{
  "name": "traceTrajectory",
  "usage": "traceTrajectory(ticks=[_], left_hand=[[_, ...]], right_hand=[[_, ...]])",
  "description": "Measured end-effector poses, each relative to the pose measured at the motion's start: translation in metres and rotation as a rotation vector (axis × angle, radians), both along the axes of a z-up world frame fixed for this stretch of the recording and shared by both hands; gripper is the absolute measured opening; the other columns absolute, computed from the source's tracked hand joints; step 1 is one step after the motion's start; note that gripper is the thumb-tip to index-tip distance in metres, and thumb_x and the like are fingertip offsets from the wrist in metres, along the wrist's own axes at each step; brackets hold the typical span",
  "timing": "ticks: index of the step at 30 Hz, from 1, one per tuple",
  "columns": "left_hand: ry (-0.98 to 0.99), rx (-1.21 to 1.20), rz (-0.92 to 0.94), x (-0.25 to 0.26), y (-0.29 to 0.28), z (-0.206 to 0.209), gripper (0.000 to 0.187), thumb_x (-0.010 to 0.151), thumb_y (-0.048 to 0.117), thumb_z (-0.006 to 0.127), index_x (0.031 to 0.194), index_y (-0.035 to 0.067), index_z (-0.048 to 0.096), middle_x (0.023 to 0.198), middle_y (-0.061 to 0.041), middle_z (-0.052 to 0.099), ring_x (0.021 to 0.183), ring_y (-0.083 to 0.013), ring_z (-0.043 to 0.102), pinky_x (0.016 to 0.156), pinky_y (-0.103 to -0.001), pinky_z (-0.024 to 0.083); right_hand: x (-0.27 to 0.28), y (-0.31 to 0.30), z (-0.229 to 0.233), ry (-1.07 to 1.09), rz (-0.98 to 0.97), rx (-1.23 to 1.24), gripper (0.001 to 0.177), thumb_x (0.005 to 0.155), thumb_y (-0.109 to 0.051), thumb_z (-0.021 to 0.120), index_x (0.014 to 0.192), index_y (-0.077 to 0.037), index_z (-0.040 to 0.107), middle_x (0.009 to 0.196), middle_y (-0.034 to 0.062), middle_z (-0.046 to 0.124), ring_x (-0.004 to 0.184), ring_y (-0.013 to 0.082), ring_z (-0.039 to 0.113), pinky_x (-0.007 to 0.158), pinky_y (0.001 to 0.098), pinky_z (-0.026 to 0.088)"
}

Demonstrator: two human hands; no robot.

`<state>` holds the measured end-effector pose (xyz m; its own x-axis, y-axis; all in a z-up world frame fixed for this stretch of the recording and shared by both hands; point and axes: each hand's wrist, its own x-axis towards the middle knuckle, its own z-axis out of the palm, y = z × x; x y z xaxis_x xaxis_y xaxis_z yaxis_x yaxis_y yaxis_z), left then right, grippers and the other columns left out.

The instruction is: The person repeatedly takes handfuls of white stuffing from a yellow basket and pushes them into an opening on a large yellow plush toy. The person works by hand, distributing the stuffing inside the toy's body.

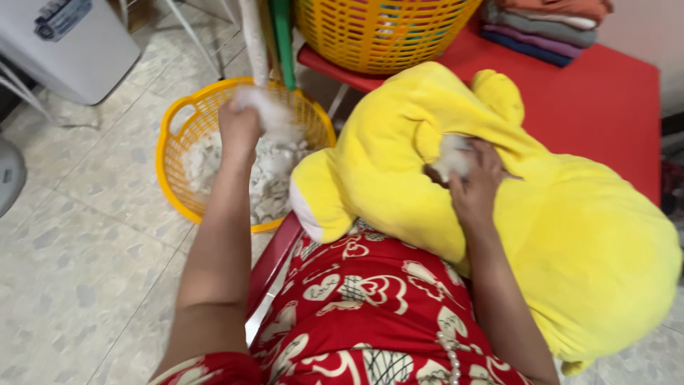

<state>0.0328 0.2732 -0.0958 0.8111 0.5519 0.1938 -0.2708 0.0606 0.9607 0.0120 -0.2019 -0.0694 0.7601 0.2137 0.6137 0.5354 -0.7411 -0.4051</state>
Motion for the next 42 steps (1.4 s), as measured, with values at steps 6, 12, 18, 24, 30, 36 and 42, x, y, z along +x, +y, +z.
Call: traceTrajectory(ticks=[6,12,18,24,30,36,42], left_hand=[[0.413,0.447,0.351,-0.010,0.059,-0.131,0.071,0.076,0.011,0.078,0.134,-0.011,0.044,0.126,-0.034,0.051,0.114,-0.0543,0.047,0.090,-0.051,0.046],[0.105,0.630,0.441,-0.008,0.034,-0.068,0.065,0.091,0.008,0.078,0.147,0.000,0.047,0.148,-0.024,0.049,0.139,-0.0398,0.047,0.117,-0.044,0.038],[-0.464,0.477,-0.196,-0.030,-0.143,0.083,0.021,0.105,0.003,0.068,0.122,0.012,0.061,0.139,-0.008,0.064,0.106,-0.0168,0.065,0.086,-0.028,0.056],[-0.203,0.665,-0.763,-0.055,-0.263,0.144,0.040,0.095,0.012,0.064,0.135,0.014,0.058,0.134,-0.009,0.058,0.114,-0.0222,0.068,0.087,-0.031,0.064],[-0.422,0.968,-0.661,-0.002,-0.315,0.122,0.043,0.086,0.007,0.062,0.129,0.009,0.066,0.130,-0.012,0.067,0.119,-0.0318,0.064,0.105,-0.045,0.049],[-0.202,1.312,-0.553,0.021,-0.330,0.111,0.023,0.090,0.014,0.061,0.107,0.017,0.077,0.108,-0.004,0.072,0.104,-0.0253,0.066,0.098,-0.041,0.042],[-0.193,0.998,-0.643,-0.028,-0.289,0.132,0.023,0.086,0.016,0.067,0.105,0.018,0.078,0.100,-0.003,0.074,0.095,-0.0274,0.066,0.090,-0.042,0.047]], right_hand=[[-0.024,0.011,0.032,0.040,0.025,0.087,0.044,0.087,-0.007,0.062,0.132,-0.004,0.061,0.154,0.0180,0.047,0.150,0.0376,0.040,0.128,0.0488,0.030],[-0.033,0.020,0.042,-0.121,0.044,0.303,0.072,0.086,-0.004,0.056,0.156,-0.008,0.041,0.167,0.0194,0.030,0.160,0.0375,0.029,0.136,0.0480,0.026],[-0.026,0.013,0.032,0.050,0.164,0.682,0.080,0.078,-0.003,0.046,0.157,-0.004,0.032,0.169,0.0173,0.026,0.153,0.0327,0.040,0.132,0.0469,0.036],[-0.028,0.006,0.023,-0.022,0.287,0.753,0.085,0.076,0.003,0.041,0.160,-0.003,0.029,0.170,0.0168,0.024,0.158,0.0303,0.032,0.134,0.0471,0.027],[-0.024,-0.005,0.020,0.089,0.278,1.015,0.075,0.088,0.001,0.041,0.161,-0.005,0.024,0.168,0.0186,0.028,0.153,0.0248,0.034,0.123,0.0407,0.036],[-0.026,-0.003,0.016,0.097,0.263,0.925,0.079,0.086,0.000,0.041,0.162,-0.006,0.022,0.170,0.0175,0.026,0.146,0.0230,0.042,0.119,0.0386,0.040],[-0.035,0.009,0.030,0.162,0.321,0.710,0.077,0.088,0.000,0.050,0.161,-0.008,0.030,0.159,0.0173,0.043,0.145,0.0260,0.049,0.125,0.0404,0.037]])
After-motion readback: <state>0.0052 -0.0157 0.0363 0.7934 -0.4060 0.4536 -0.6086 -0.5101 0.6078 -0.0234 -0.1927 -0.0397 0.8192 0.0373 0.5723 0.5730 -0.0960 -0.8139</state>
